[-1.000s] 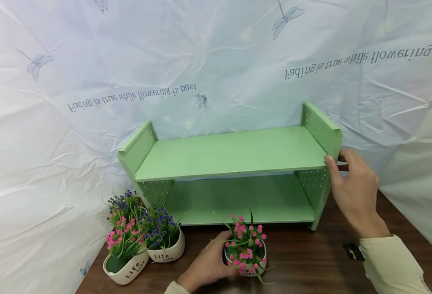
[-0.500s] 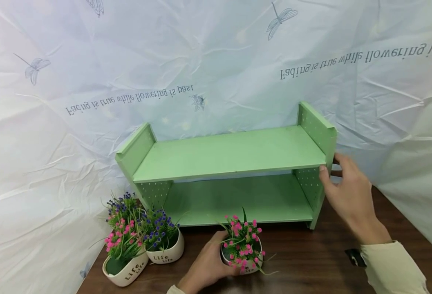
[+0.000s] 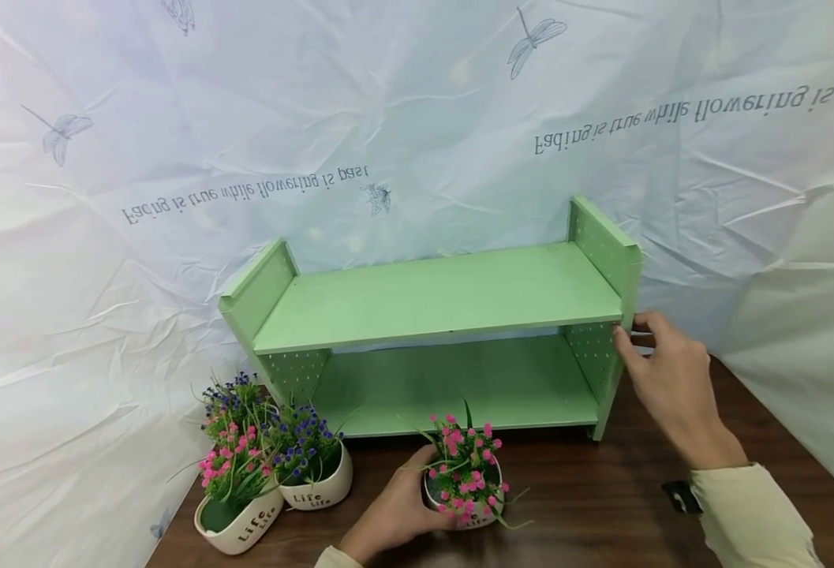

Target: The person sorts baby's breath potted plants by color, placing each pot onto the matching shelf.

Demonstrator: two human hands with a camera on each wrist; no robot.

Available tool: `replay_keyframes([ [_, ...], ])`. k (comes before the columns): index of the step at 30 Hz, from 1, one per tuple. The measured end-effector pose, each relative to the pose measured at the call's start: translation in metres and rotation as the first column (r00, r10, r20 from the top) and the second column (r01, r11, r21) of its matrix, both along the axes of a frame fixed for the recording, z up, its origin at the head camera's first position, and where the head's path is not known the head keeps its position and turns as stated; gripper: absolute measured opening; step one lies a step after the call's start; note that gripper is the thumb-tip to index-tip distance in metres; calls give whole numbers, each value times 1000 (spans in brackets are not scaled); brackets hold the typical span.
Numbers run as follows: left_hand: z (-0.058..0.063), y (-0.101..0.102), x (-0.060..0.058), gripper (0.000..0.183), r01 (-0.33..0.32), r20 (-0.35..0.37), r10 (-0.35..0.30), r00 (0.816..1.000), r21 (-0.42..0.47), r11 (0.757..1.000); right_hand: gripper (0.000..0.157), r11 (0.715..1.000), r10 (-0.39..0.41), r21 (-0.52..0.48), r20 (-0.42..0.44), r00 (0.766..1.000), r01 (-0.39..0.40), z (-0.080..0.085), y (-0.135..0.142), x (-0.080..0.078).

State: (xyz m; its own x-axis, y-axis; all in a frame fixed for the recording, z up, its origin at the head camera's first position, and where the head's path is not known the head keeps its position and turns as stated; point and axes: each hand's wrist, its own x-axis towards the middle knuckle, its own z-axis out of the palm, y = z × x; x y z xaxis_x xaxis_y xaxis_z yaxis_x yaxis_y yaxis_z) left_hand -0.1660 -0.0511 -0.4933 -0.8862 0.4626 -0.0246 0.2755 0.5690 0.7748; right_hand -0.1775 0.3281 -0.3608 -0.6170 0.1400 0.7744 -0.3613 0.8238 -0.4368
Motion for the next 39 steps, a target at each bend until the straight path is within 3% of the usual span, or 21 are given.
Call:
replay_keyframes([
  [12,-9,3,-5,108,24,27,-26,999,101,995,14,1000,-15,-22,12,1000,15,-3,-2,0],
  [17,-12,8,0,116,-24,66,17,998,108,994,14,999,-27,-23,13,1000,27,-6,-2,2],
  [22,-13,11,3,108,-38,64,29,998,144,989,15,999,-34,-32,14,999,35,-7,-2,2],
  [29,-8,10,5,100,-79,35,77,996,74,994,13,999,-28,-41,3,1000,28,-6,-3,1],
  [39,4,6,8,101,-126,41,124,991,51,991,13,999,-33,-24,-10,999,33,-4,-3,-1],
])
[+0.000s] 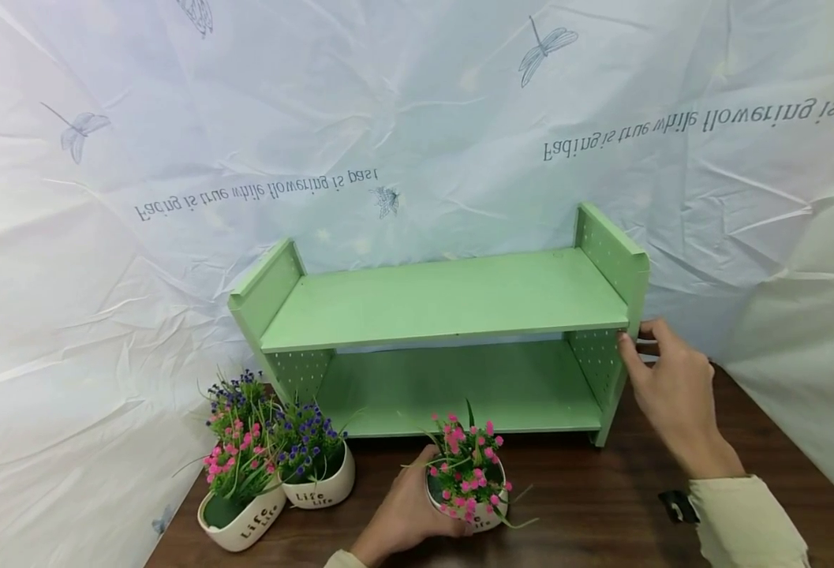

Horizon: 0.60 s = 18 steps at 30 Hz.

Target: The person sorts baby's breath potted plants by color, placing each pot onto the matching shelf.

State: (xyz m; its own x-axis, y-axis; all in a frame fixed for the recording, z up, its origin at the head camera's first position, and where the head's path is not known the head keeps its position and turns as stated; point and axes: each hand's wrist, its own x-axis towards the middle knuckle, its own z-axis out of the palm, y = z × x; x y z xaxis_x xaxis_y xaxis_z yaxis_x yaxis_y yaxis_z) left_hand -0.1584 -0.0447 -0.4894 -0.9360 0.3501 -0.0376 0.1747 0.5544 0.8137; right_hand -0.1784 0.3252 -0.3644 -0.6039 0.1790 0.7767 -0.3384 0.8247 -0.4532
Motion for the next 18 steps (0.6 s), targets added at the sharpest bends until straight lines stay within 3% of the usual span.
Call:
replay_keyframes([
  [7,30,-4,4,100,40,5,-40,999,85,996,14,1000,-5,-1,-1,1000,5,0,0,1],
  [11,51,-5,9,103,15,37,-19,999,102,995,14,1000,-10,-5,0,1000,10,0,-1,1],
  [18,80,-6,12,95,86,29,-95,995,212,973,15,1000,-14,5,4,1000,14,0,-1,1],
])
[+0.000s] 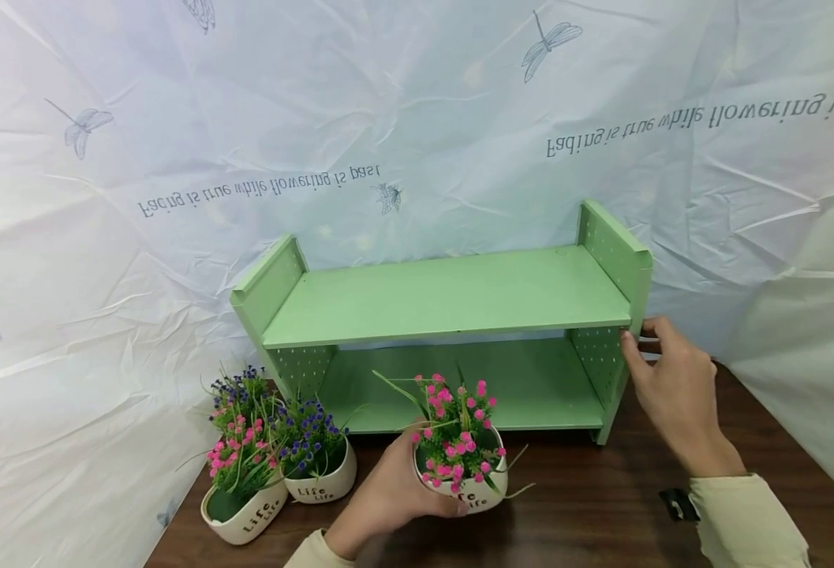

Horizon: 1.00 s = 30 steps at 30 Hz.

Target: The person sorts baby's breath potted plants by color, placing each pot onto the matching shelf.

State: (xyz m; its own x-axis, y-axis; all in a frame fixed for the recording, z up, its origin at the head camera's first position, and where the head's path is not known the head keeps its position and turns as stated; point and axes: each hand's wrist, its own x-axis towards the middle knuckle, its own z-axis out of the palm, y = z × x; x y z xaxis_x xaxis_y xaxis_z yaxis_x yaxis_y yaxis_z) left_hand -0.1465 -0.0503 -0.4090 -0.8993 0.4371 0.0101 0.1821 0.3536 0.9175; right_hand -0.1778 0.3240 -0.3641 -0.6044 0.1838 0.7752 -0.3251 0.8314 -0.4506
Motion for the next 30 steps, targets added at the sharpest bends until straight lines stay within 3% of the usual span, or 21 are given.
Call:
replay_keyframes([
  [9,48,-1,2,100,-17,-37,15,999,-57,998,15,1000,5,5,-7,1000,-5,2,0,0],
  [17,80,-8,-7,109,-37,-81,28,996,-118,992,14,1000,14,15,7,1000,-14,-3,2,1],
  [25,120,-7,-13,107,-42,-164,21,986,-127,991,13,999,16,30,-6,1000,-16,-1,1,-1],
  [30,142,0,-19,102,-23,-224,5,974,-77,997,14,999,4,54,-26,1000,-3,0,1,-1],
])
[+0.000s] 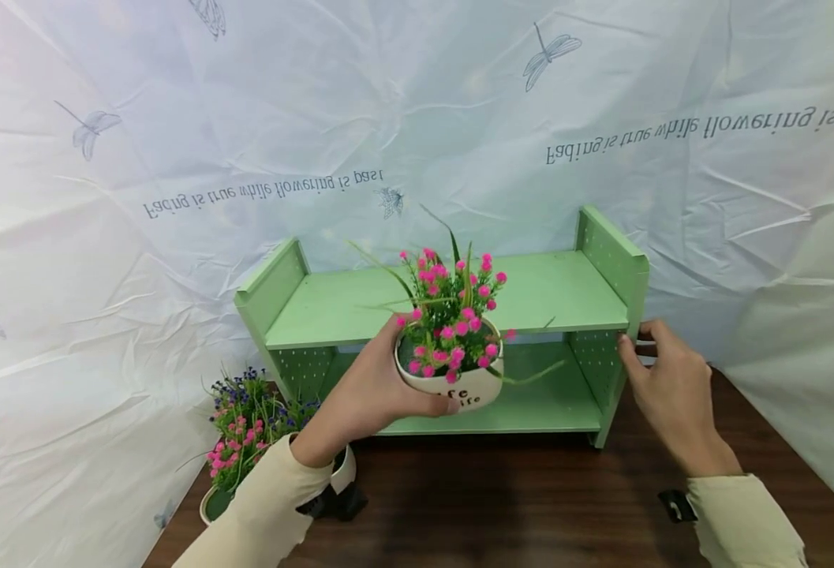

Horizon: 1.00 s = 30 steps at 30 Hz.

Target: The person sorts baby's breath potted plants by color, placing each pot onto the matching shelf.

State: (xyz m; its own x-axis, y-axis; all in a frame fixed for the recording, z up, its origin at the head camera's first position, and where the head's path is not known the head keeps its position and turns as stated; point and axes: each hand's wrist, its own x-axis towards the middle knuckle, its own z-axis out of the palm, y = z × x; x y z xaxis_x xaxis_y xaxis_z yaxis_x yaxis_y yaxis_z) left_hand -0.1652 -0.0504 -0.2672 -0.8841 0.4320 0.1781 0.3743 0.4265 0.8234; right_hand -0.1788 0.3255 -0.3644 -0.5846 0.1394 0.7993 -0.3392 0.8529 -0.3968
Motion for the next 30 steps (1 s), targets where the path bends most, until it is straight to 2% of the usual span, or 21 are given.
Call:
replay_keyframes([
  [5,13,7,-15,101,18,-25,-17,1000,53,998,14,1000,-4,8,1,1000,4,0,0,0],
  [10,19,12,-37,97,43,-31,-40,999,104,994,14,1000,-3,-12,25,1000,3,0,0,0],
  [17,20,17,-64,101,46,-13,-44,999,105,993,14,1000,-1,-26,30,1000,2,0,-1,2],
  [24,22,21,-88,107,34,61,-41,997,108,994,15,1000,-6,-20,29,1000,7,0,-2,1],
  [30,29,29,-104,108,43,60,-49,997,88,995,15,1000,-14,-15,31,999,14,0,-1,1],
])
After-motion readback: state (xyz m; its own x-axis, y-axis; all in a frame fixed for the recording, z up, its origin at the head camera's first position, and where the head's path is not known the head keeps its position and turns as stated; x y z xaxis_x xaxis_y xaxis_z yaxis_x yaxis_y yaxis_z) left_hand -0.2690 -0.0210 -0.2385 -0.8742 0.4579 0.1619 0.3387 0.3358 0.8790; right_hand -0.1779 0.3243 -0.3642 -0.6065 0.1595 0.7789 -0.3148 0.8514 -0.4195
